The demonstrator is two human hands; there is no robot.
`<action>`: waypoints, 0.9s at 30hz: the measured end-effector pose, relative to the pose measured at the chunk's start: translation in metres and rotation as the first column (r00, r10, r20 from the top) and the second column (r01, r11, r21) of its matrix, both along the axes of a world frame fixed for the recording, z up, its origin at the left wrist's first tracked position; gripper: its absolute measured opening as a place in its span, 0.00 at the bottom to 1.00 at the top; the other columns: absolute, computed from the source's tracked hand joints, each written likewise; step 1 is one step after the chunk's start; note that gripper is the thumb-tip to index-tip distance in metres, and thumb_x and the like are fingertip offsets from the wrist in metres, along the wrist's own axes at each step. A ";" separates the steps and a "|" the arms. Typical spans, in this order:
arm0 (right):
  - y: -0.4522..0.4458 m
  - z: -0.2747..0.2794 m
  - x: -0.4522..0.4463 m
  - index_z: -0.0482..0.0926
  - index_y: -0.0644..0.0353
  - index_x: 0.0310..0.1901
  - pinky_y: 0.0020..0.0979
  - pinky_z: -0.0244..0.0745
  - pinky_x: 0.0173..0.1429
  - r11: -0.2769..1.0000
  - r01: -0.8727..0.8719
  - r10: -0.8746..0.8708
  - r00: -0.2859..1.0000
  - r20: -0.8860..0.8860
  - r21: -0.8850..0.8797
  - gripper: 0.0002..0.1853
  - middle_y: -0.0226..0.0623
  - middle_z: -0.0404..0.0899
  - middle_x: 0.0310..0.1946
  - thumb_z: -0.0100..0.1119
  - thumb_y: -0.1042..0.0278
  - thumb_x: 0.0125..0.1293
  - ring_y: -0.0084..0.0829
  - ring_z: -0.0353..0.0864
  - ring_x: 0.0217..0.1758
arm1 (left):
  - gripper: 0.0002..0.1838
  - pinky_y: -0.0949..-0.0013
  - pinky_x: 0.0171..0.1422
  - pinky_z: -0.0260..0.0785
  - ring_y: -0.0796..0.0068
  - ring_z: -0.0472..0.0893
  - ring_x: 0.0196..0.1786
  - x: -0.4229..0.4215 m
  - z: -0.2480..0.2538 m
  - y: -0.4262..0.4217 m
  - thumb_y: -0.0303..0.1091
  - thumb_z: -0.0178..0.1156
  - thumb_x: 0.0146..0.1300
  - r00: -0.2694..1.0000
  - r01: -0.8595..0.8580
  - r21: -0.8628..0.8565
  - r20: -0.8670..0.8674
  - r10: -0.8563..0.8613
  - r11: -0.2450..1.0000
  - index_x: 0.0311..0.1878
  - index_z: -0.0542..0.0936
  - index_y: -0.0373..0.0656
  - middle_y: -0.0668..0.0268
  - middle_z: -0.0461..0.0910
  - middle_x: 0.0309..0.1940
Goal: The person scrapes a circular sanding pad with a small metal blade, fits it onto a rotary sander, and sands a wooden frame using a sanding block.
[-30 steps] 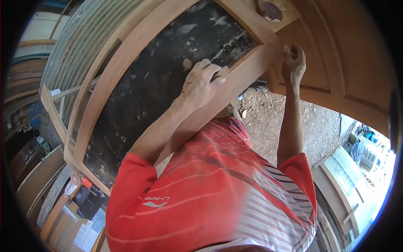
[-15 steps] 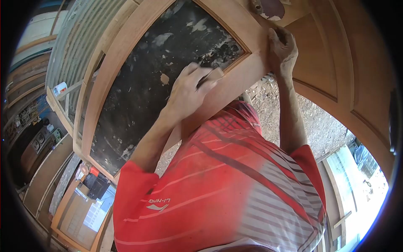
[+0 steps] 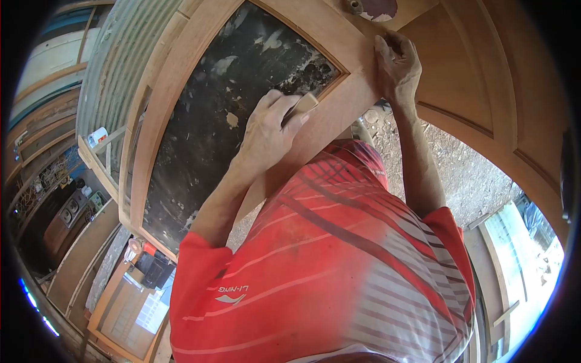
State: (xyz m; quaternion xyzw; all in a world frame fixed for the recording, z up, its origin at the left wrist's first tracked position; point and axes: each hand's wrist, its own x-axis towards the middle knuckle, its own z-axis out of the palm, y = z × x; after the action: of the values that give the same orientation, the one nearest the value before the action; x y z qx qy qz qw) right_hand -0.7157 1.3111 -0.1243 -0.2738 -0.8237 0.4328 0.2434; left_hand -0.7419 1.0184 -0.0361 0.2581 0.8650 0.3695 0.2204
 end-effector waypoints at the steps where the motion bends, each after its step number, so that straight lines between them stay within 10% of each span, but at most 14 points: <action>1: -0.001 0.001 0.000 0.88 0.65 0.55 0.41 0.85 0.58 1.000 -0.003 0.003 1.000 -0.003 0.009 0.21 0.48 0.89 0.49 0.75 0.54 0.71 0.43 0.91 0.51 | 0.17 0.57 0.52 0.78 0.54 0.85 0.47 0.005 0.003 -0.009 0.31 0.72 0.70 1.000 0.007 -0.024 -0.007 -0.007 1.000 0.58 0.86 0.33 0.54 0.83 0.47; 27: -0.005 -0.001 0.000 0.89 0.66 0.53 0.38 0.86 0.56 0.998 0.055 -0.055 0.998 -0.019 0.000 0.22 0.46 0.90 0.47 0.76 0.54 0.70 0.40 0.93 0.47 | 0.16 0.50 0.54 0.78 0.45 0.85 0.48 -0.012 -0.019 0.043 0.33 0.75 0.68 0.957 0.058 0.050 -0.287 -0.041 0.997 0.55 0.87 0.34 0.52 0.84 0.44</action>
State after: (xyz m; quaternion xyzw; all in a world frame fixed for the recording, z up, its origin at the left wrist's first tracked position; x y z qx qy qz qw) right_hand -0.7161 1.3062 -0.1249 -0.2921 -0.8136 0.4284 0.2631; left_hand -0.7538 1.0614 -0.0549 0.3365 0.8701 0.3475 0.0947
